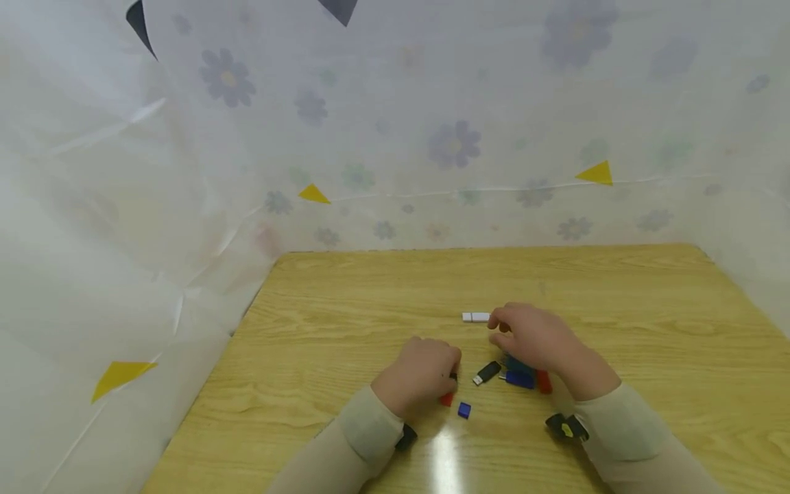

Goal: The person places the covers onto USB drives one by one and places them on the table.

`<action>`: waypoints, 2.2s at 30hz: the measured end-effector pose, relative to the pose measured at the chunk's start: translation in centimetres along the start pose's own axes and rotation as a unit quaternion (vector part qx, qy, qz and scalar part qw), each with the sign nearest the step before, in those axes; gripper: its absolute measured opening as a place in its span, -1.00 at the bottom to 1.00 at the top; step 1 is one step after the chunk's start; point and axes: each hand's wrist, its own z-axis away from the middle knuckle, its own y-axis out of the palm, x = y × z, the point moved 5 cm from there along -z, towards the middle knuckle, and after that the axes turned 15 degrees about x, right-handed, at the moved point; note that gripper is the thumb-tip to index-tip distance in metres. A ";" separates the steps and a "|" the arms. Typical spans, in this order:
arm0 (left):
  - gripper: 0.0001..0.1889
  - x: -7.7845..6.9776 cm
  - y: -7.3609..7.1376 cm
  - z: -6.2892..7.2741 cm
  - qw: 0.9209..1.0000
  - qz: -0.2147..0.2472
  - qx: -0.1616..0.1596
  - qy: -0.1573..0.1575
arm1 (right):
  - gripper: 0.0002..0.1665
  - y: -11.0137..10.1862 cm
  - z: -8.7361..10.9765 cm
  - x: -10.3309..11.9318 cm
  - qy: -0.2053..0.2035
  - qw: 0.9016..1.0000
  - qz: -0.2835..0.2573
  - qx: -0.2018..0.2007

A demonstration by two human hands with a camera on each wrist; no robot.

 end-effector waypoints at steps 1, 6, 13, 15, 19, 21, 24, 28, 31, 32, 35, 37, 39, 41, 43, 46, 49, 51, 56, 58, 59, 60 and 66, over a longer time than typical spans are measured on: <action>-0.85 0.0 0.0 -0.1 1.000 0.000 -0.003 0.001 | -0.76 0.1 0.0 0.1 -0.002 1.000 -0.002 0.002; -0.88 0.1 -0.3 -0.3 0.999 0.022 -0.035 0.002 | -0.75 0.4 0.1 0.4 -0.010 1.000 -0.012 0.016; -0.94 0.7 -1.4 -0.2 0.991 0.101 -0.088 -0.008 | -0.80 0.9 0.0 0.8 -0.032 0.999 -0.004 0.024; -0.94 0.9 -1.7 -0.1 0.988 0.117 -0.101 -0.016 | -0.84 1.0 0.1 1.0 -0.042 0.999 -0.001 0.027; -0.90 1.4 -2.3 0.3 0.984 0.129 -0.119 -0.021 | -0.87 1.2 0.2 1.2 -0.055 0.998 0.010 0.042; -0.89 1.7 -2.5 0.4 0.983 0.131 -0.127 -0.021 | -0.86 1.4 0.2 1.2 -0.055 0.997 0.011 0.053; -0.90 2.0 -2.6 0.5 0.981 0.136 -0.135 -0.022 | -0.85 1.7 0.2 1.1 -0.050 0.996 0.007 0.070; -0.90 2.2 -2.7 0.6 0.980 0.136 -0.140 -0.025 | -0.83 2.1 0.2 1.4 -0.045 0.995 0.006 0.089; -0.89 2.2 -2.7 0.7 0.981 0.133 -0.142 -0.023 | -0.81 2.4 0.2 1.5 -0.046 0.994 0.010 0.100; -0.89 2.2 -2.7 0.7 0.981 0.133 -0.143 -0.022 | -0.80 2.5 0.3 1.6 -0.047 0.994 0.012 0.102; -0.89 2.2 -2.7 0.7 0.979 0.135 -0.149 -0.017 | -0.79 2.7 0.3 1.7 -0.050 0.993 0.017 0.104; -0.90 2.2 -2.6 0.8 0.979 0.135 -0.153 -0.016 | -0.78 2.8 0.2 1.8 -0.055 0.993 0.019 0.100; -0.90 2.2 -2.6 0.8 0.978 0.137 -0.154 -0.015 | -0.78 2.9 0.1 1.9 -0.060 0.993 0.019 0.096; -0.89 2.3 -2.5 0.7 0.979 0.138 -0.151 -0.015 | -0.78 3.1 0.1 2.0 -0.066 0.993 0.018 0.094; -0.89 2.3 -2.4 0.7 0.978 0.143 -0.148 -0.014 | -0.79 3.1 0.0 2.0 -0.071 0.993 0.018 0.087; -0.88 2.4 -2.4 0.7 0.976 0.154 -0.151 -0.012 | -0.79 2.9 -0.2 2.0 -0.070 0.995 0.030 0.068; -0.89 2.4 -2.5 0.7 0.975 0.157 -0.159 -0.007 | -0.76 2.6 -0.4 1.9 -0.064 0.996 0.043 0.044; -0.89 2.4 -2.5 0.7 0.975 0.156 -0.159 -0.005 | -0.75 2.4 -0.4 1.8 -0.061 0.997 0.040 0.035; -0.90 2.4 -2.4 0.8 0.973 0.174 -0.149 -0.005 | -0.77 2.2 -0.5 1.7 -0.054 0.998 0.015 0.016; -0.90 2.5 -2.4 0.8 0.972 0.185 -0.148 -0.006 | -0.78 2.0 -0.5 1.7 -0.052 0.999 0.006 0.002; -0.90 2.5 -2.4 0.8 0.971 0.189 -0.148 -0.006 | -0.79 1.9 -0.5 1.7 -0.052 0.999 0.002 -0.006; -0.90 2.6 -2.4 0.8 0.970 0.192 -0.148 -0.006 | -0.80 1.8 -0.5 1.8 -0.053 0.998 -0.002 -0.016; -0.89 2.7 -2.4 0.6 0.967 0.205 -0.147 -0.008 | -0.82 1.0 -0.1 2.1 -0.060 0.997 -0.014 -0.050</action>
